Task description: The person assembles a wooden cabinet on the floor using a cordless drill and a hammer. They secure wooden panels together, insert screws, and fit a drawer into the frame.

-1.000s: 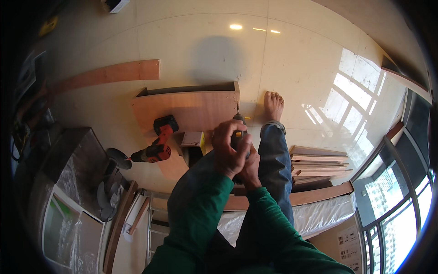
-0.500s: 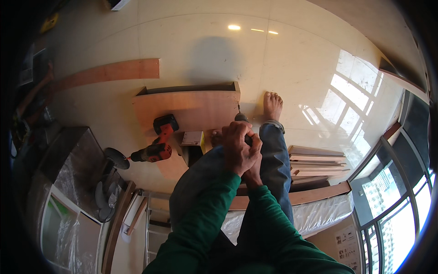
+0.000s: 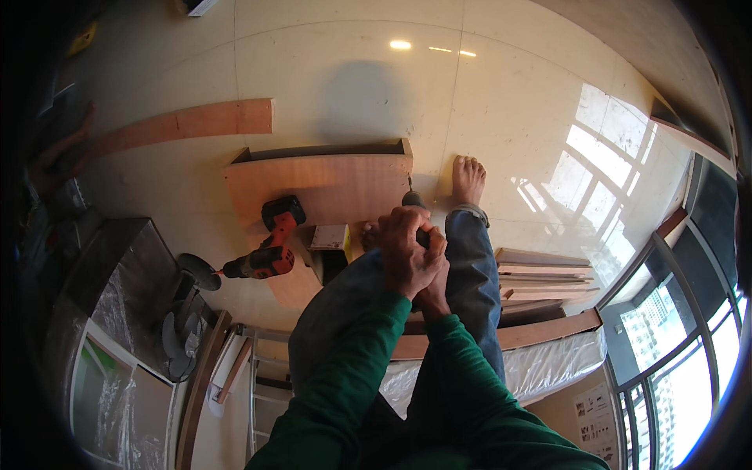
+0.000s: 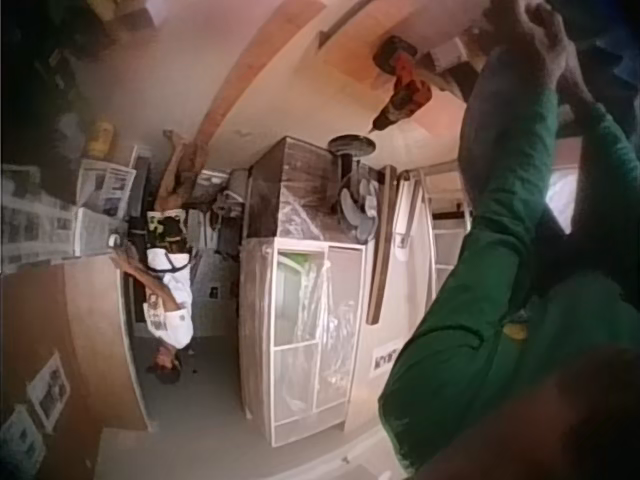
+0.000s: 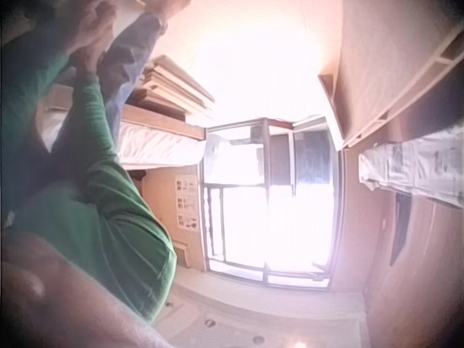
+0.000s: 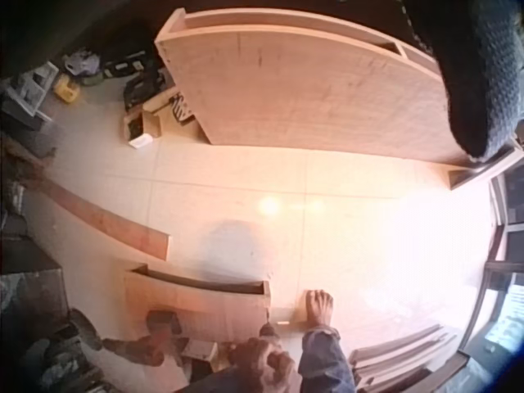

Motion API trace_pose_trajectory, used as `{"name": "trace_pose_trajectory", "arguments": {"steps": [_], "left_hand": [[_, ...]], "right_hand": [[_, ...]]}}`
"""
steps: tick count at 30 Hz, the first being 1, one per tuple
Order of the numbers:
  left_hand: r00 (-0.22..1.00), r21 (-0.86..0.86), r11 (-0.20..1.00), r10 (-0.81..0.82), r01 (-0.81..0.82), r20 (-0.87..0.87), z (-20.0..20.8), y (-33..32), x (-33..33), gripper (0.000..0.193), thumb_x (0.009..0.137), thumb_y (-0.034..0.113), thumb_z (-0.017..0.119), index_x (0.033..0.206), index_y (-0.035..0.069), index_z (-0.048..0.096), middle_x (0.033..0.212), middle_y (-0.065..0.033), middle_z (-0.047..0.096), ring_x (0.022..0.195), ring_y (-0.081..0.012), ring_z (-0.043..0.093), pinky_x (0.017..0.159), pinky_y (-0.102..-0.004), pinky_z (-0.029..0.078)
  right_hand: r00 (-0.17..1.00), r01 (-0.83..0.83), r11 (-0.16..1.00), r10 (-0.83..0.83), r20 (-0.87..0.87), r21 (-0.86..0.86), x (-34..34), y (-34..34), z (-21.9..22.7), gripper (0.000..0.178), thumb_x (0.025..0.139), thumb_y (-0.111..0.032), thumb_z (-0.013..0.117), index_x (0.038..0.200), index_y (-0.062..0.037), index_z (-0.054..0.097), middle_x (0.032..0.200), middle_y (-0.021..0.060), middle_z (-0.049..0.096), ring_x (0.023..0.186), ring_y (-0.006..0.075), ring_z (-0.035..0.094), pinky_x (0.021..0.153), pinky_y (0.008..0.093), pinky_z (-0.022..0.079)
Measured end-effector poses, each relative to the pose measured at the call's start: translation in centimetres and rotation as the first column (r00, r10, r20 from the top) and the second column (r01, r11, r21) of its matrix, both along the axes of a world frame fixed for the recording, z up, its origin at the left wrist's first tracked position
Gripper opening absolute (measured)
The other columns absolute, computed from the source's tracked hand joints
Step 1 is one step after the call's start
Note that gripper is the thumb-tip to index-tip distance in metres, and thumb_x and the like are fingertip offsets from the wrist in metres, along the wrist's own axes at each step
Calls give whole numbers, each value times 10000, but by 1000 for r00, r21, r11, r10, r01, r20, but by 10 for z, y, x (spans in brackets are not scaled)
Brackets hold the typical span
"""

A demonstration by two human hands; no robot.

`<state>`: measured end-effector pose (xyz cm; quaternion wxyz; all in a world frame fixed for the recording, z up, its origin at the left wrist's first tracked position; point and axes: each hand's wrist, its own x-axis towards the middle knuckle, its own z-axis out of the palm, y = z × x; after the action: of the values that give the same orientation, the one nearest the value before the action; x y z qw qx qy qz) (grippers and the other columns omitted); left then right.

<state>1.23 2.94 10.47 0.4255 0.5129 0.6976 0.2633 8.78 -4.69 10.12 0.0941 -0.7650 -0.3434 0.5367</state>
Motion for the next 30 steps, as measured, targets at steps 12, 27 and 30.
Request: {"name": "trace_pose_trajectory", "arguments": {"steps": [12,27,30], "left_hand": [[1000,-23,999,22,-23,-5,-8,5,0,174,763,77,714,844,79,560,1008,-113,672,944,-330,590,877,-457,456],[996,-53,996,62,-65,-59,-18,2,2,167,784,88,719,850,89,565,1031,-98,673,986,-331,590,888,-460,476],[995,-55,996,72,-76,-68,-21,0,1,168,785,87,721,852,89,567,1035,-93,676,994,-330,594,901,-460,482]], "right_hand": [[999,-48,998,48,6,-40,2,13,-4,534,876,-321,737,1283,-43,534,1080,243,708,1000,460,693,811,491,557],[992,-125,986,123,-23,-114,11,13,-22,559,883,-367,733,1332,-69,585,1111,248,722,1026,462,699,820,500,553],[993,-121,983,119,-24,-136,9,15,-23,556,883,-387,727,1319,-69,594,1090,250,727,1029,468,696,825,510,550]]}}
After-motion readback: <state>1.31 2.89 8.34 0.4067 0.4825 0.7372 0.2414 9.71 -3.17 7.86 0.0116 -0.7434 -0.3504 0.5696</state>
